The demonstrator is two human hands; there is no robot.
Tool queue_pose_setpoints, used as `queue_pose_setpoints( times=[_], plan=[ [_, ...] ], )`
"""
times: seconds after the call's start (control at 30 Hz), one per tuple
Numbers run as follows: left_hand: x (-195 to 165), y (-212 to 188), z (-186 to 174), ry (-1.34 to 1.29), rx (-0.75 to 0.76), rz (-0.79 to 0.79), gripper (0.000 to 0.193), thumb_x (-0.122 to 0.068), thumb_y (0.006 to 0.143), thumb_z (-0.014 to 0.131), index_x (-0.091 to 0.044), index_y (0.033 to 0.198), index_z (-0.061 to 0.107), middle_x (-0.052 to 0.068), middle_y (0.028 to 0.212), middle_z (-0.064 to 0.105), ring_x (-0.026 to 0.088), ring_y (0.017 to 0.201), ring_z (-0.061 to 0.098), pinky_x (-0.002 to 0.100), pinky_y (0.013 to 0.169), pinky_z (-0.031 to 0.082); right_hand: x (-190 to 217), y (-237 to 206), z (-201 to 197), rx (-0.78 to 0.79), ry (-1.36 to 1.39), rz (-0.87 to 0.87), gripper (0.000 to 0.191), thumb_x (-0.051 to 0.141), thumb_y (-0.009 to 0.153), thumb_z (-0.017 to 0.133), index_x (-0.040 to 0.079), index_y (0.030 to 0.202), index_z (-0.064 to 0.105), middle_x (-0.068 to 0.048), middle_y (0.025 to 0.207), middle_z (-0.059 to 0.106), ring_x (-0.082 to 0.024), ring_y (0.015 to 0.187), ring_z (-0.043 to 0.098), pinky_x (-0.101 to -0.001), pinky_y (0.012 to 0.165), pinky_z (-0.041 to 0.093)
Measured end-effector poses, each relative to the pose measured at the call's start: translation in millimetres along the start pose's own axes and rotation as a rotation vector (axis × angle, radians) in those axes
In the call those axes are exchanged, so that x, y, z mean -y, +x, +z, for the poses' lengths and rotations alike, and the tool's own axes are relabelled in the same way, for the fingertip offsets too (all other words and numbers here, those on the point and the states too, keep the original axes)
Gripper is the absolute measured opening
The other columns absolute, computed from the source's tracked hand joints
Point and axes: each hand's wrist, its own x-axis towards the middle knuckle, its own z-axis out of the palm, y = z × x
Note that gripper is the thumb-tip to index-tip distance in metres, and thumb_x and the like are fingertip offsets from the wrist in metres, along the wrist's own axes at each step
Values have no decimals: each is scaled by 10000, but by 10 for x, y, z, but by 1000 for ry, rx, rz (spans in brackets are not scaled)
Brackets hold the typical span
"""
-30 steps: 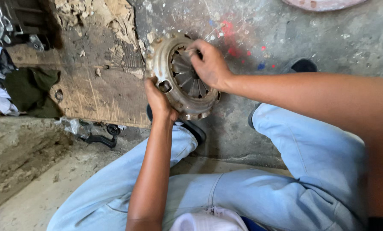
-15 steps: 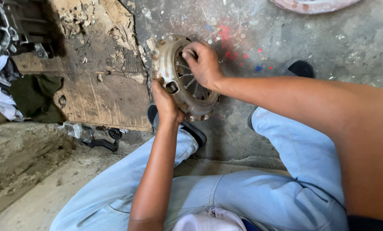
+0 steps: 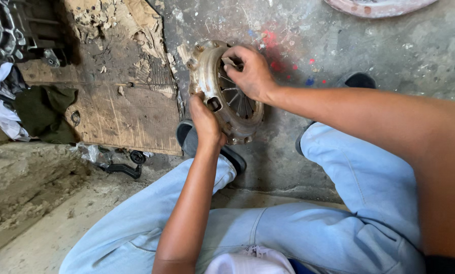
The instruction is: The person scrubs a metal clutch cover with a sanding block, rotating it to clean multiple surfaces. They flip the cover over and continue scrubbing the opposite side and edges.
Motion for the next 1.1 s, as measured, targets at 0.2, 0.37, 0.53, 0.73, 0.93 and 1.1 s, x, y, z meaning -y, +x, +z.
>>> queue_pose_setpoints(
  times=[0.2,0.37,0.53,0.73,0.93,1.1],
  plan=[
    [26,-12,-4,97,14,16,471,-287,1027,338,76,1159,609,221,1207,595,305,1110,543,404,1015,422,-39,41,-198,-37,-74,-98,156,129,957,765,60,1097,751,-95,1087,738,-168,1003,669,-334,855,528],
    [-19,-87,78,234,41,149,487,-290,1039,332,87,1189,600,222,1269,577,311,1181,528,395,1060,388,-105,99,-251,-51,-77,-76,134,135,958,764,40,1051,746,-95,1002,745,-146,912,666,-318,801,536],
    [-98,-135,162,61,22,42,501,-304,1023,349,106,1163,600,224,1242,578,323,1149,543,395,1038,397,-173,134,-228,18,17,7,127,125,942,741,30,1023,720,-44,948,747,-96,858,656,-282,787,550],
    [-175,-127,185,100,23,61,482,-309,1005,362,98,1115,595,206,1163,607,299,1082,556,389,1003,414,-123,106,-190,50,128,17,103,90,957,719,29,1039,706,-19,963,721,-68,873,614,-270,783,527],
    [-197,-64,141,-86,-5,-58,476,-327,1018,376,82,1097,607,181,1078,577,264,989,505,401,918,449,203,-68,-211,79,-72,-289,139,53,940,721,11,1072,710,-125,1092,670,-248,1053,642,-365,914,518],
    [-219,39,78,-233,24,-169,531,-393,1007,331,28,1218,577,150,1156,609,258,1059,571,415,958,476,476,-215,-204,189,-77,-263,140,73,959,692,11,1083,708,-147,1089,661,-301,1050,647,-392,909,519]
  ],
)
